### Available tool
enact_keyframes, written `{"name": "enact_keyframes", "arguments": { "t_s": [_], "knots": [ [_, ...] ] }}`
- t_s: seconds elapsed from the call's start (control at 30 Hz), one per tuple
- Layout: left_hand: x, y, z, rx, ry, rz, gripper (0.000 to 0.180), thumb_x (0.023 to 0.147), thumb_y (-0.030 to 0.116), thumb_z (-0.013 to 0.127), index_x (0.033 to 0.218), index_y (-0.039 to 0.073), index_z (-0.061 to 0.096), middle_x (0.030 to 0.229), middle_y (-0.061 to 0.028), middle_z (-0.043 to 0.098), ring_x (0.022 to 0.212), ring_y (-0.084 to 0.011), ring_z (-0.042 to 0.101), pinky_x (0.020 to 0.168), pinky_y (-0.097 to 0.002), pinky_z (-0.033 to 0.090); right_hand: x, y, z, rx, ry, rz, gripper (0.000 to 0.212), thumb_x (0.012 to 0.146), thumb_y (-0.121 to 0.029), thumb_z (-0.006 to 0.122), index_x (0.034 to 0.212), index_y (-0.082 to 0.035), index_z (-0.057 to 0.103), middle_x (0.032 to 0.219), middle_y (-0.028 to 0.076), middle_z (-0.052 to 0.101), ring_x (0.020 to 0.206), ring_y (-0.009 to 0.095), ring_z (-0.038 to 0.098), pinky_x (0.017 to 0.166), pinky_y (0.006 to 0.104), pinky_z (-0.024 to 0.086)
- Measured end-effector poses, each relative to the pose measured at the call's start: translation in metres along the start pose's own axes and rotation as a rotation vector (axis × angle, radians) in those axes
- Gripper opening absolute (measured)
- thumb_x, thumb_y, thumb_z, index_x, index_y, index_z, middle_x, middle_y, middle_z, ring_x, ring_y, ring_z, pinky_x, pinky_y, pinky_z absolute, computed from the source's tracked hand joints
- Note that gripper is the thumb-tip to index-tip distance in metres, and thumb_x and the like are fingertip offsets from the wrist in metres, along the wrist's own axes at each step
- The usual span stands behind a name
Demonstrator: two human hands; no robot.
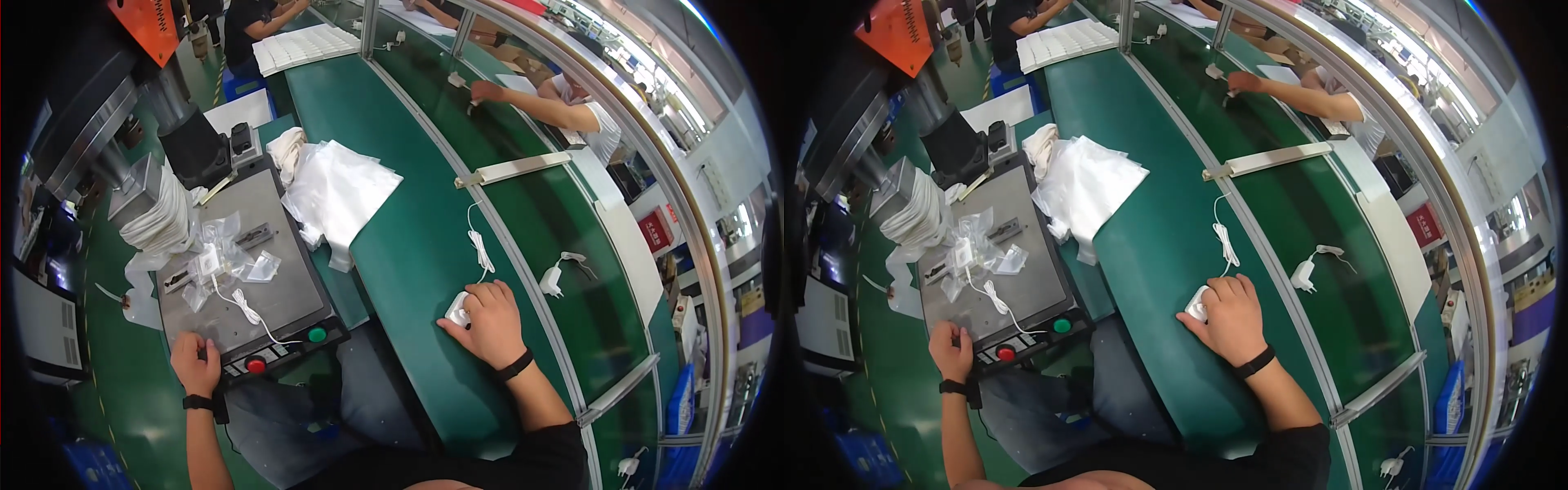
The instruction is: The person picks up a charger and a plastic bag, places the charger inside the bag, and positions it on the machine to be sealed. After pressing the buttons, they remove the packaged charger and place it on the conveyor belt, repeating the process.
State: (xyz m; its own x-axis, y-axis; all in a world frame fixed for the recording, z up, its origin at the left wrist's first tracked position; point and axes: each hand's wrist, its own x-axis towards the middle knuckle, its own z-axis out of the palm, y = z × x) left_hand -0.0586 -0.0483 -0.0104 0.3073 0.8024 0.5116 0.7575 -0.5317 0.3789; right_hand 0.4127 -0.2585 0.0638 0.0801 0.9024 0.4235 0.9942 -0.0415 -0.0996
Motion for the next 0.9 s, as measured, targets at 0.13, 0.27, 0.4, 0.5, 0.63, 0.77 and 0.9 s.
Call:
{"name": "enact_keyframes", "arguments": {
  "t_s": [0.13, 0.27, 0.4, 0.5, 0.63, 0.77, 0.9],
  "knots": [
    [-0.003, -0.001, -0.002, 0.011, 0.018, 0.024, 0.02, 0.079, 0.004, 0.067, 0.076, 0.004, 0.047, 0.07, -0.0115, 0.046, 0.062, -0.0286, 0.048, 0.058, -0.0379, 0.039, 0.001, -0.004, 0.003, -0.049, -0.018, -0.014, 0.042, 0.072, -0.038, 0.083, 0.082, -0.002, 0.064, 0.095, 0.013, 0.064, 0.089, 0.031, 0.06, 0.088, 0.0445, 0.047],
    [-0.001, -0.001, 0.0, -0.004, 0.025, 0.018, 0.021, 0.079, 0.004, 0.067, 0.076, 0.004, 0.047, 0.071, -0.0114, 0.046, 0.062, -0.0283, 0.047, 0.058, -0.0379, 0.039, -0.001, -0.005, 0.003, -0.054, -0.058, 0.043, 0.042, 0.072, -0.039, 0.082, 0.082, -0.002, 0.064, 0.093, 0.013, 0.064, 0.089, 0.031, 0.061, 0.085, 0.0431, 0.048],
    [0.003, -0.001, 0.0, 0.022, 0.044, 0.04, 0.021, 0.079, 0.004, 0.067, 0.076, 0.004, 0.047, 0.07, -0.0114, 0.045, 0.062, -0.0279, 0.047, 0.058, -0.0373, 0.038, 0.003, -0.004, 0.002, -0.063, -0.122, 0.061, 0.045, 0.073, -0.04, 0.083, 0.086, 0.0, 0.065, 0.1, 0.014, 0.067, 0.093, 0.032, 0.064, 0.083, 0.0423, 0.052],
    [0.002, 0.0, -0.001, 0.023, 0.04, 0.027, 0.021, 0.079, 0.004, 0.067, 0.076, 0.004, 0.047, 0.07, -0.0113, 0.045, 0.062, -0.0279, 0.047, 0.058, -0.0374, 0.039, 0.002, -0.005, 0.0, -0.063, -0.144, 0.09, 0.046, 0.073, -0.04, 0.083, 0.087, 0.0, 0.065, 0.1, 0.014, 0.067, 0.09, 0.032, 0.064, 0.081, 0.0423, 0.052],
    [-0.01, 0.006, -0.004, -0.009, 0.033, -0.018, 0.021, 0.079, 0.005, 0.067, 0.075, 0.004, 0.046, 0.07, -0.0114, 0.045, 0.062, -0.0289, 0.047, 0.058, -0.0383, 0.039, -0.005, -0.003, -0.001, -0.073, -0.099, 0.043, 0.045, 0.073, -0.043, 0.081, 0.08, -0.002, 0.064, 0.091, 0.011, 0.063, 0.087, 0.028, 0.062, 0.076, 0.0404, 0.051],
    [-0.031, 0.005, -0.014, 0.051, 0.05, -0.021, 0.021, 0.08, 0.005, 0.066, 0.074, 0.004, 0.046, 0.07, -0.0121, 0.045, 0.062, -0.0313, 0.048, 0.058, -0.0402, 0.039, -0.002, -0.006, 0.006, 0.002, -0.121, 0.019, 0.041, 0.071, -0.038, 0.083, 0.08, -0.003, 0.064, 0.09, 0.011, 0.063, 0.088, 0.03, 0.062, 0.079, 0.0427, 0.051],
    [-0.062, 0.006, -0.022, 0.145, -0.018, -0.038, 0.02, 0.082, 0.012, 0.067, 0.072, 0.006, 0.051, 0.068, -0.0145, 0.049, 0.063, -0.0357, 0.052, 0.057, -0.0452, 0.04, -0.004, -0.009, -0.002, 0.081, -0.401, -0.042, 0.043, 0.072, -0.025, 0.081, 0.102, -0.001, 0.061, 0.111, 0.018, 0.065, 0.103, 0.038, 0.06, 0.094, 0.0457, 0.047]
  ]
}}
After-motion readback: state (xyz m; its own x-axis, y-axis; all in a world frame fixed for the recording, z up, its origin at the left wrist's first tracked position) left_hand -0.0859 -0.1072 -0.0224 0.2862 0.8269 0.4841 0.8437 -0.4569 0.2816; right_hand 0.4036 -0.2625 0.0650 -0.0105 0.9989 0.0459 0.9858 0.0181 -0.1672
